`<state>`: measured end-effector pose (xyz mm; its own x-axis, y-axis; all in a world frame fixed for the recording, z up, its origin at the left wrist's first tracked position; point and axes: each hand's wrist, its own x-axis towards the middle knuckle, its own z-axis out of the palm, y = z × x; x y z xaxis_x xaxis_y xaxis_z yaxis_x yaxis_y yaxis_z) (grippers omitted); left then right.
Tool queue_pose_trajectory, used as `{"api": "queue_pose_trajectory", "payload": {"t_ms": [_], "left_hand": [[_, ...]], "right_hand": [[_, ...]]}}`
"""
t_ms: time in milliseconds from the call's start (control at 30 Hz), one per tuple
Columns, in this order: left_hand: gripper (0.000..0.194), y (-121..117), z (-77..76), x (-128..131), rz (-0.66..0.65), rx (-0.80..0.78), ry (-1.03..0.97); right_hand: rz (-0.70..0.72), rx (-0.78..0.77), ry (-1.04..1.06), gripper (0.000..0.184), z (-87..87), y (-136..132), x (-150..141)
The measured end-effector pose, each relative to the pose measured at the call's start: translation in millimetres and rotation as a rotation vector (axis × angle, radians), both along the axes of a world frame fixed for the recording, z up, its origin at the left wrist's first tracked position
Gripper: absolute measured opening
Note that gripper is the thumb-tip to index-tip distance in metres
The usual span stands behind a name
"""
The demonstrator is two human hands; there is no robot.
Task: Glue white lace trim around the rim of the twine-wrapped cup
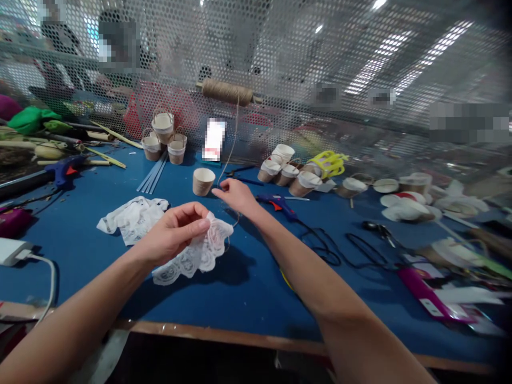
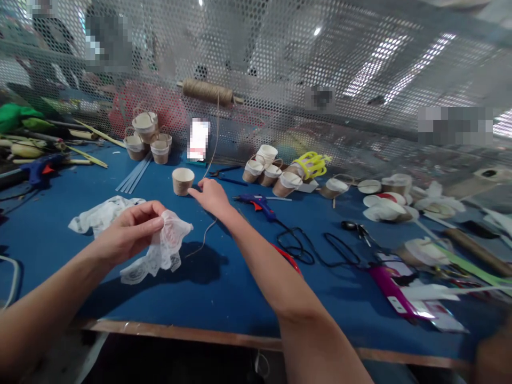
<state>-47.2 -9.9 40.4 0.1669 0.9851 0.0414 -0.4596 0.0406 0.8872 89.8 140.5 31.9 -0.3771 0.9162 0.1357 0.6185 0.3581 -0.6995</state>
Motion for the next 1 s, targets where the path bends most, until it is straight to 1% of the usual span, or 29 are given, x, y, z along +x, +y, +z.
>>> {"api": "queue_pose_trajectory", "payload": {"t_ms": [33, 100, 133, 167, 200, 267, 300, 367, 467, 533, 667, 733, 800, 900, 933, 1000], "left_hand": [[0.018, 0.4, -0.7, 2.5, 0.033, -0.008, 0.019], [0.018, 1.3, -1.8, 8.7, 0.095, -0.016, 0.04], [0.018, 1.7, -2.1, 12.4, 0.119, -0.021, 0.042], [0.018, 2.0, -2.2, 16.6, 0.134, -0.027, 0.04], [0.018, 2.1, -2.1, 20.9, 0.14, -0.035, 0.037], [0.017, 1.8, -1.8, 29.3, 0.14, -0.044, 0.046], [0.016, 1.5, -1.8, 32.8, 0.142, -0.042, 0.057], [0.014, 1.0, -2.7, 37.5, 0.158, -0.033, 0.095], [0.012, 1.3, -6.7, 38.9, 0.177, -0.024, 0.163], [0.012, 2.3, -10.5, 38.0, 0.187, 0.001, 0.207], [0.019, 4.7, -16.8, 37.0, 0.209, 0.12, 0.252], [0.022, 5.1, -18.5, 36.9, 0.184, 0.163, 0.29], [0.019, 4.8, -19.4, 36.6, 0.158, 0.171, 0.344], [0.015, 3.9, -20.5, 35.9, 0.138, 0.151, 0.409], [0.017, 3.7, -21.0, 35.7, 0.135, 0.151, 0.428], [0.023, 3.4, -21.7, 35.6, 0.142, 0.166, 0.467]], "right_hand": [[0.009, -0.006, 0.025, 0.021, 8.0, -13.5, 13.2], [0.034, -0.044, 0.089, 0.036, 19.1, -44.8, 37.7], [0.059, -0.091, 0.136, 0.044, 21.3, -61.1, 47.4], [0.106, -0.216, 0.253, 0.047, 21.3, -76.4, 54.5], [0.142, -0.32, 0.353, 0.048, 19.2, -90.0, 59.1], [0.194, -0.44, 0.536, 0.043, 11.1, -109.5, 61.4], [0.195, -0.5, 0.63, 0.04, 6.3, -115.2, 60.4], [0.134, -0.552, 0.78, 0.032, -2.1, -120.0, 57.5], [0.013, -0.535, 0.865, 0.027, -9.1, -118.6, 57.1], [-0.023, -0.507, 0.868, 0.026, -11.1, -117.3, 59.4], [-0.065, -0.43, 0.883, 0.027, -13.3, -118.2, 64.4], [-0.073, -0.375, 0.883, 0.031, -13.8, -119.0, 66.0], [-0.064, -0.302, 0.853, 0.032, -13.9, -119.3, 67.4], [-0.069, -0.195, 0.774, 0.019, -14.2, -120.0, 69.1], [-0.076, -0.178, 0.749, 0.015, -14.4, -120.4, 69.4], [-0.083, -0.17, 0.71, 0.015, -14.9, -121.5, 69.7]]}}
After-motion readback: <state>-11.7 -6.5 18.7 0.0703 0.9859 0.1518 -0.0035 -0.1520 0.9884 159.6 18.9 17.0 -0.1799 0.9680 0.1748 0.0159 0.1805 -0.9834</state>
